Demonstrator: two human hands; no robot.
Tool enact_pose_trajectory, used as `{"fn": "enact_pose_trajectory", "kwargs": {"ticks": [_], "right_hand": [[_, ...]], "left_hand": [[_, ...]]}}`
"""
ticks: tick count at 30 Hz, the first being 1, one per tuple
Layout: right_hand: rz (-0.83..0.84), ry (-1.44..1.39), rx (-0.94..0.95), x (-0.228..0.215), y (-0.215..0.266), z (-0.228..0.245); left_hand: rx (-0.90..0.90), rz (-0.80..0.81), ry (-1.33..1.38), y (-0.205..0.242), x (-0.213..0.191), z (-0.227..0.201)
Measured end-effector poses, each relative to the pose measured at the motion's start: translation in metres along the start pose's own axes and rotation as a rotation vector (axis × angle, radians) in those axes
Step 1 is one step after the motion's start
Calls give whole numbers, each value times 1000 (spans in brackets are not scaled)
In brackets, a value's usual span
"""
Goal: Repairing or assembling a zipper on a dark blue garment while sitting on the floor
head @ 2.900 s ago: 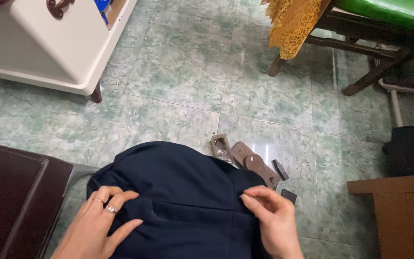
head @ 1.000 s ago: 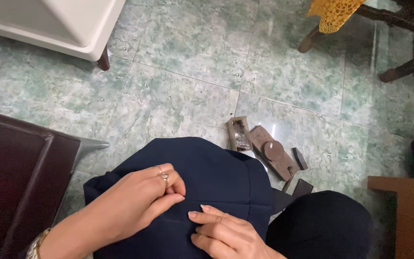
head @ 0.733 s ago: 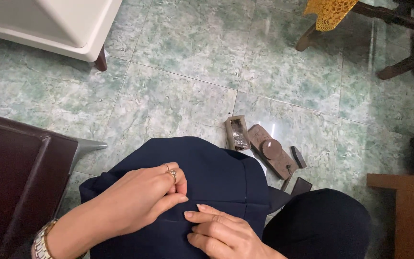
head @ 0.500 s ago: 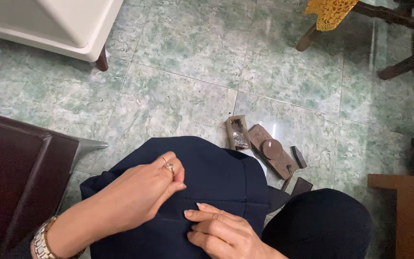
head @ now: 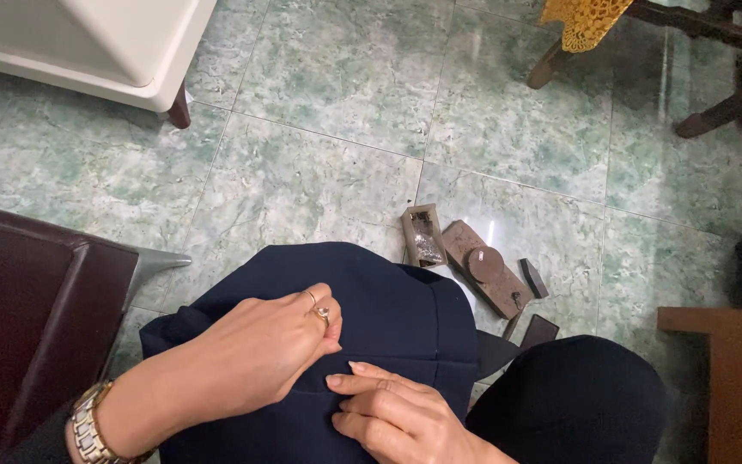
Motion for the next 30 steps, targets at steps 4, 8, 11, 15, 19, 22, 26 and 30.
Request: {"fn": "enact_pose_trajectory", "kwargs": {"ticks": [4, 8, 11, 15, 19, 22, 26, 30], "right_hand": [[19, -27, -12, -2, -1, 0], [-19, 7, 6, -2, -3, 2], [-25, -6, 18, -1, -2, 3], [-2, -32, 26, -1, -2, 2], [-29, -18, 46, -1, -3, 4], [-33, -27, 37, -1, -2, 3], [-18, -12, 32, 0, -1, 3], [-24, -5, 30, 0, -1, 3]], "left_hand": [[-77, 72, -50, 1, -6, 7], [-146, -94, -49, 7, -17, 8], [52, -167, -100, 9, -21, 6], [160, -47, -203, 11, -26, 5], [150, -37, -158, 11, -36, 7], [183, -47, -154, 11, -34, 7], [222, -34, -181, 8, -30, 5], [267, -28, -220, 6, -28, 3]]}}
Point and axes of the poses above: each hand's wrist, its own y-axis away from the middle knuckle, its own x-axis out of the palm, z = x × y, the point moved 1 cm from there along -y, towards the middle knuckle, and after that the axes turned 1 degree about x, right-handed, at the moved point
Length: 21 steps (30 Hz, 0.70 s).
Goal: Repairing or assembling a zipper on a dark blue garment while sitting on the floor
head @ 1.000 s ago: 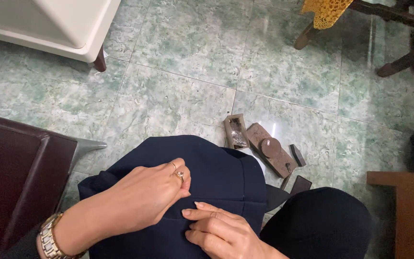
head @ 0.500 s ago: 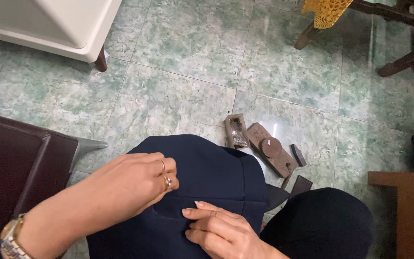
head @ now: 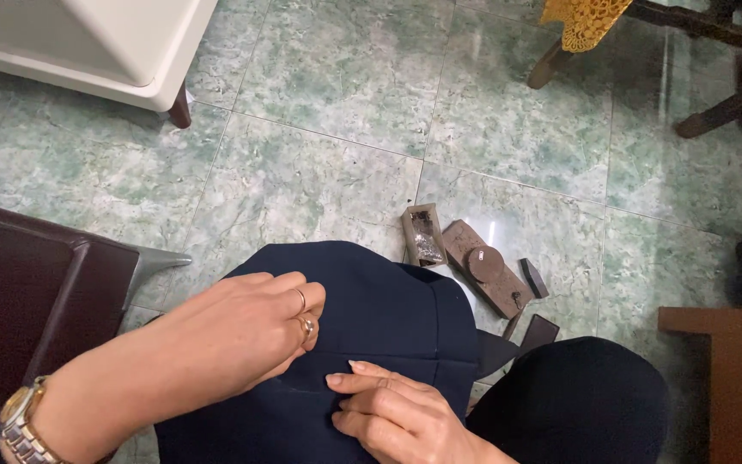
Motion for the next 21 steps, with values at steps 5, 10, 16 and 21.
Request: {"fn": "enact_pose_trajectory", "kwargs": {"ticks": [5, 10, 16, 21], "right_hand": [[-2, 17, 1, 2, 1, -1], [17, 3, -15, 1, 1, -2], [7, -28, 11, 0, -2, -1], [16, -35, -1, 2, 2, -4]], "left_hand": [[-20, -7, -54, -1, 9, 1], [-42, 16, -67, 0, 12, 2], [-142, -34, 3, 8, -4, 8], [-152, 10, 156, 10, -3, 7]]}}
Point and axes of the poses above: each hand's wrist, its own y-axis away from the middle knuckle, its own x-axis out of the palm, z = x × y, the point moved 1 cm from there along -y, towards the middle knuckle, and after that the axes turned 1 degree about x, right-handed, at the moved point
